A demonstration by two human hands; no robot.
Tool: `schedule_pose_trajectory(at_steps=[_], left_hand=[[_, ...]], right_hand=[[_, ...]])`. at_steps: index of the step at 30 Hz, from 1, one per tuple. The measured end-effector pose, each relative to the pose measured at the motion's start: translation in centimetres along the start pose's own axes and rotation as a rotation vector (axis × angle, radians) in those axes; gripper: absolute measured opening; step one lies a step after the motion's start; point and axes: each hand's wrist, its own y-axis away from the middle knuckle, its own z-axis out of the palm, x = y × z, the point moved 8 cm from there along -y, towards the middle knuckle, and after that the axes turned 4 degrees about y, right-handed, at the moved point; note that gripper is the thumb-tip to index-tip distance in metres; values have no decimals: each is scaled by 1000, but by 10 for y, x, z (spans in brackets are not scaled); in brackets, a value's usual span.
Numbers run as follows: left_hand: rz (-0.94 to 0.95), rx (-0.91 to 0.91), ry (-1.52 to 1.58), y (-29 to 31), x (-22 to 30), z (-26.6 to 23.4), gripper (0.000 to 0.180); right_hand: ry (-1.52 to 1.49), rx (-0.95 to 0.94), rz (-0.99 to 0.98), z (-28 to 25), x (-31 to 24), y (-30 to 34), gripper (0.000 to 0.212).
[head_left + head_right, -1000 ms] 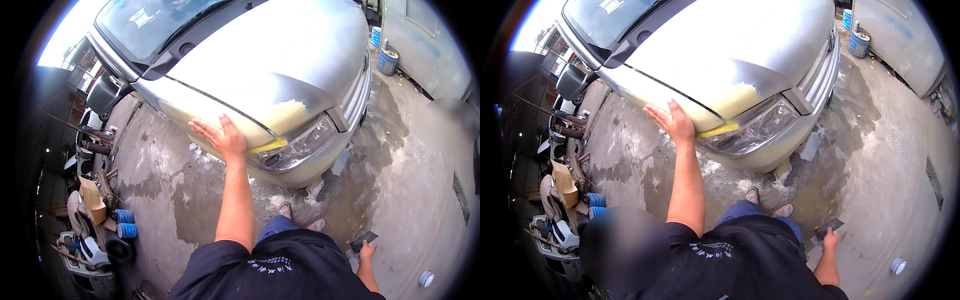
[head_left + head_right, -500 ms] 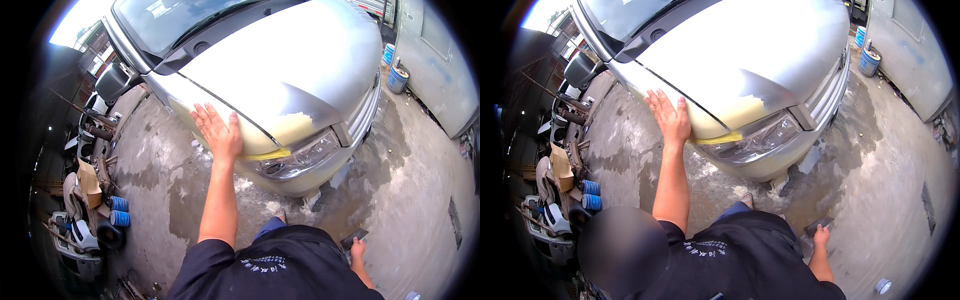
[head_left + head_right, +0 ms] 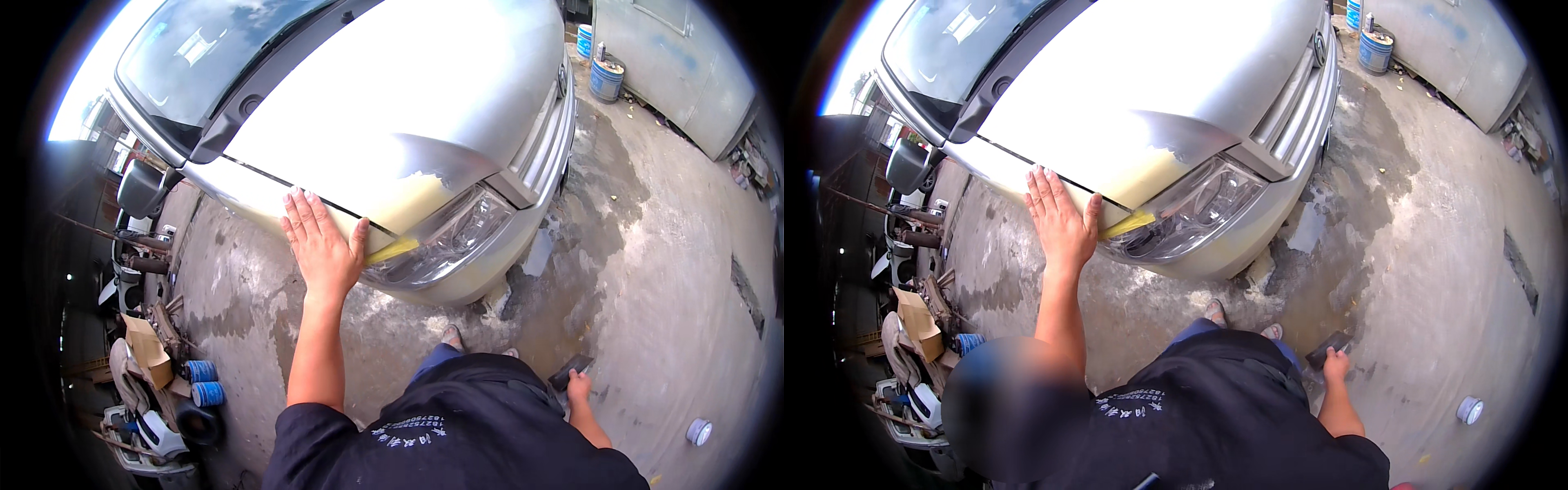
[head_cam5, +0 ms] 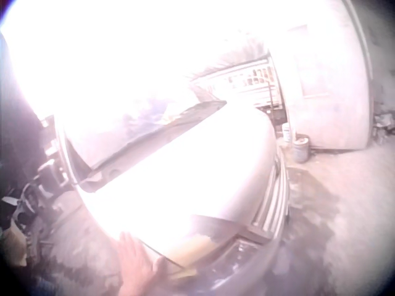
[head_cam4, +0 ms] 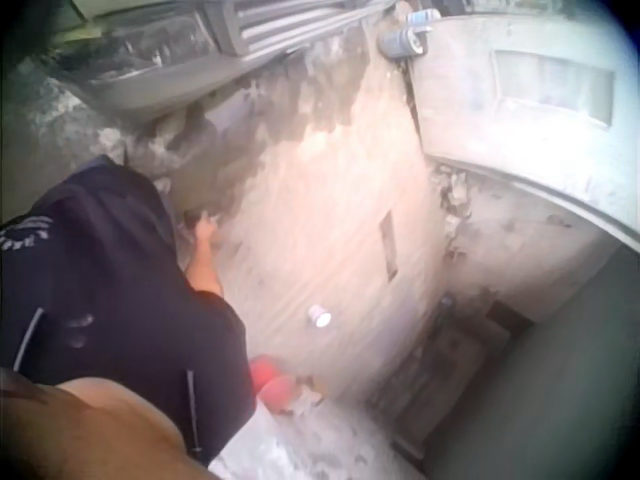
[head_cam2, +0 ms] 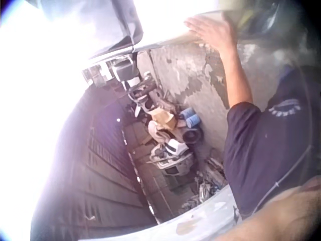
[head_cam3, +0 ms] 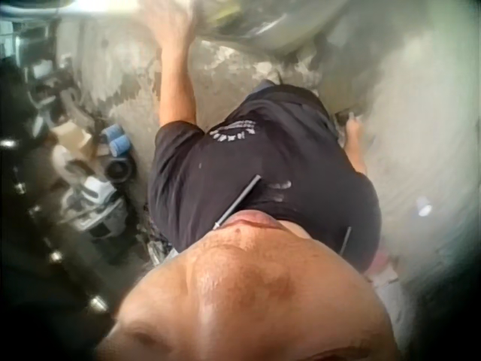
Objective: The person inspects the front bumper of a gold van, touching the surface to check for imperfections. They then retrieve a container of body filler and a tube of hardener, mixing the two substances together on a metal putty knife to prepare the compound for application.
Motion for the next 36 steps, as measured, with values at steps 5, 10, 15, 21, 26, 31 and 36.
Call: schedule_pose_trajectory(at_steps=[5, 10, 15, 21, 26, 31, 36], left_hand=[[80, -40, 38, 26, 40, 2, 88], [212, 23, 176, 45, 71, -15, 77], [323, 25, 27, -3, 91, -11, 73], [277, -101, -149, -31, 117, 28, 82], [360, -72, -169, -30, 135, 30, 81], [396, -66, -156, -26, 138, 25, 85], [417, -65, -157, -17, 140, 25, 87]], right_hand=[[108, -12, 30, -10, -8, -1, 37], [77, 7, 27, -9, 6, -10, 38], [-8, 10, 78, -15, 29, -5, 35], [61, 46, 145, -33, 34, 17, 40], [106, 67, 200, -28, 69, 28, 41], [123, 80, 174, -18, 81, 34, 42], [71, 101, 162, -13, 75, 30, 40]])
